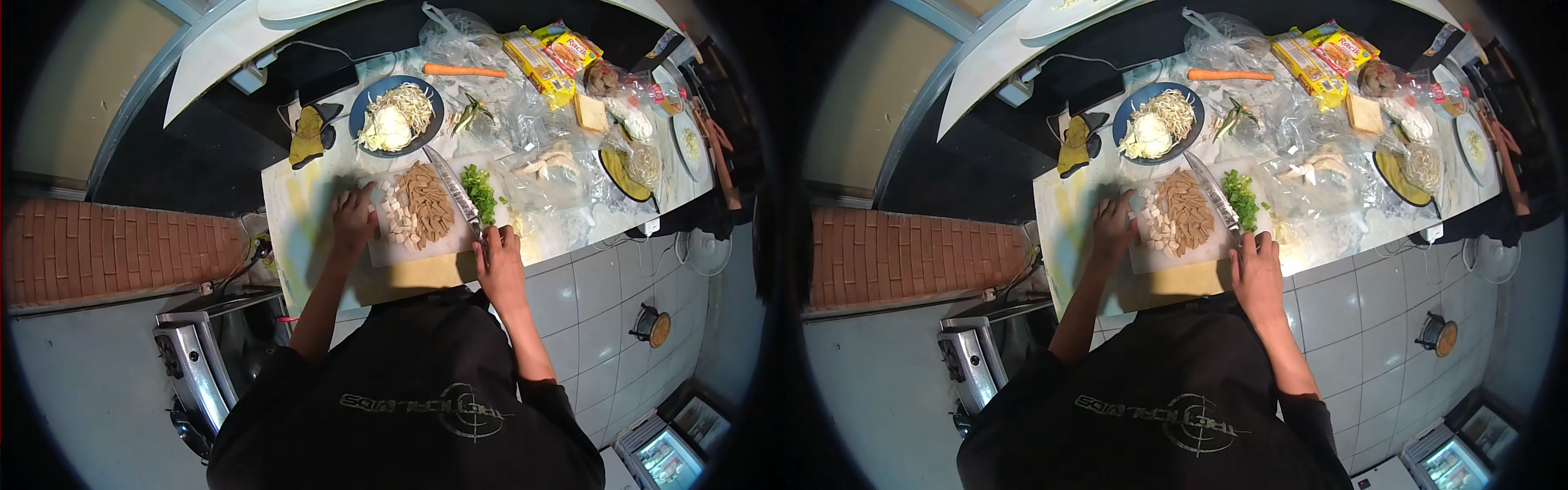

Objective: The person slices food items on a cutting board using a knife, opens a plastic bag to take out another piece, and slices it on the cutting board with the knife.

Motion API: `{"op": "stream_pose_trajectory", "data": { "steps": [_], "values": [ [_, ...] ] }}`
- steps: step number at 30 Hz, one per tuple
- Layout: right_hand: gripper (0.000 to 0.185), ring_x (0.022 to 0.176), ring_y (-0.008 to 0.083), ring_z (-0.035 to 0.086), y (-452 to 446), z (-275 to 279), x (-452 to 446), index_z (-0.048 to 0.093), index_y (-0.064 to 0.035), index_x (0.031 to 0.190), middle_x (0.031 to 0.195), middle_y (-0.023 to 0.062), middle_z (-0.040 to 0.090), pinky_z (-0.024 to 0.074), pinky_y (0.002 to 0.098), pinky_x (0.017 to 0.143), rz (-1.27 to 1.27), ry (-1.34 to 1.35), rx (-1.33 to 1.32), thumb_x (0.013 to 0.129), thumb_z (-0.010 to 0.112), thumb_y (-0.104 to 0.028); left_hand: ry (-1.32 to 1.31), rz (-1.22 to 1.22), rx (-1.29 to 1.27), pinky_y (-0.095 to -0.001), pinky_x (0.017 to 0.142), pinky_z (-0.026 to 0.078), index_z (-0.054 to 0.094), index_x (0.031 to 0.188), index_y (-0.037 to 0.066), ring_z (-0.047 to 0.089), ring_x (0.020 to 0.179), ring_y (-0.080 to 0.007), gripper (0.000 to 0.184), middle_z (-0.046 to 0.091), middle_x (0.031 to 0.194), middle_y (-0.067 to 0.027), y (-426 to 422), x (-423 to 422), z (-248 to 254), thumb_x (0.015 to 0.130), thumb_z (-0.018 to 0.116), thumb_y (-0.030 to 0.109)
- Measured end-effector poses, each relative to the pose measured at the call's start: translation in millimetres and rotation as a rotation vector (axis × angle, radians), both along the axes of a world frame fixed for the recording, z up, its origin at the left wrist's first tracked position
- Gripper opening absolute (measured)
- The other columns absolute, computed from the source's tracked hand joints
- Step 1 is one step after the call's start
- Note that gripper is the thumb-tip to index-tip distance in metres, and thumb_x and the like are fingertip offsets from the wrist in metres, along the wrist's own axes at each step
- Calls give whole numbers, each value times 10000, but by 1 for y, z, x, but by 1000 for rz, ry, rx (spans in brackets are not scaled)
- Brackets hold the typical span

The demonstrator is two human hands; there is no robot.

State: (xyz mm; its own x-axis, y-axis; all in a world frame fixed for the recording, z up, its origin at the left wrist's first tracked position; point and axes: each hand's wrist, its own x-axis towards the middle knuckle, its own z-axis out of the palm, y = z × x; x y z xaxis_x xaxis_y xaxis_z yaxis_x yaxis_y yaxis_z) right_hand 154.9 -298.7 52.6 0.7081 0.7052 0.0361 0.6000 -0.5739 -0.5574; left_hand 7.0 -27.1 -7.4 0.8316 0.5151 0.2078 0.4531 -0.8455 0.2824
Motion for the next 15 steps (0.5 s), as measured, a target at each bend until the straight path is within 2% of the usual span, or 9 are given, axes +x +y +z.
{"op": "stream_pose_trajectory", "data": {
  "steps": [3, 4, 5, 9, 12, 15],
  "values": [
    [218, 958, 421, 564, -3, 12, 9, 547, 19, 1092, 1032, 218, 532, 482, 499, 821, -92, 91, 106, 943, 609, -127, -137, -10, -106, -455, 963, 386, 556, 1329, 109, 564, 1009, -297, 548, 624, 990, -82, 8, -1, 11, 788, 645, 100],
    [206, 959, 430, 576, -4, 13, 15, 547, 19, 1096, 1024, 226, 546, 487, 500, 814, -112, 112, 143, 949, 599, -117, -150, 34, -180, -464, 954, 391, 558, 1321, 121, 569, 999, -303, 508, 620, 989, -79, 17, 1, 1, 817, 616, 93],
    [206, 959, 430, 576, -3, 12, 22, 547, 19, 1096, 1024, 226, 546, 487, 500, 814, -126, 98, 130, 949, 599, -117, -192, 25, -134, -465, 941, 399, 558, 1319, 136, 572, 991, -306, 492, 620, 982, -69, 23, 0, -8, 833, 626, 112],
    [192, 987, 411, 578, 8, -7, 47, 568, 21, 1104, 1055, 228, 587, 476, 483, 860, -149, -59, 162, 947, 577, -88, -184, 50, -137, -473, 989, 386, 566, 1308, 133, 553, 1090, -320, 485, 615, 1083, -96, 15, 5, 3, 834, 663, 159],
    [245, 1033, 425, 551, 6, -12, 56, 583, 45, 1151, 1112, 223, 603, 464, 474, 905, -241, -140, -58, 922, 563, -38, -210, 99, -98, -476, 1031, 368, 566, 1301, 125, 527, 1168, -330, 477, 595, 1177, -116, 13, 8, 3, 839, 674, 180],
    [206, 1027, 414, 562, -3, -2, 52, 611, 36, 1102, 1099, 225, 606, 466, 474, 903, -257, -104, 79, 912, 572, -35, -217, 122, -140, -471, 1055, 358, 568, 1284, 103, 510, 1208, -348, 451, 584, 1225, -129, 3, 9, 9, 854, 668, 201]
  ]
}}
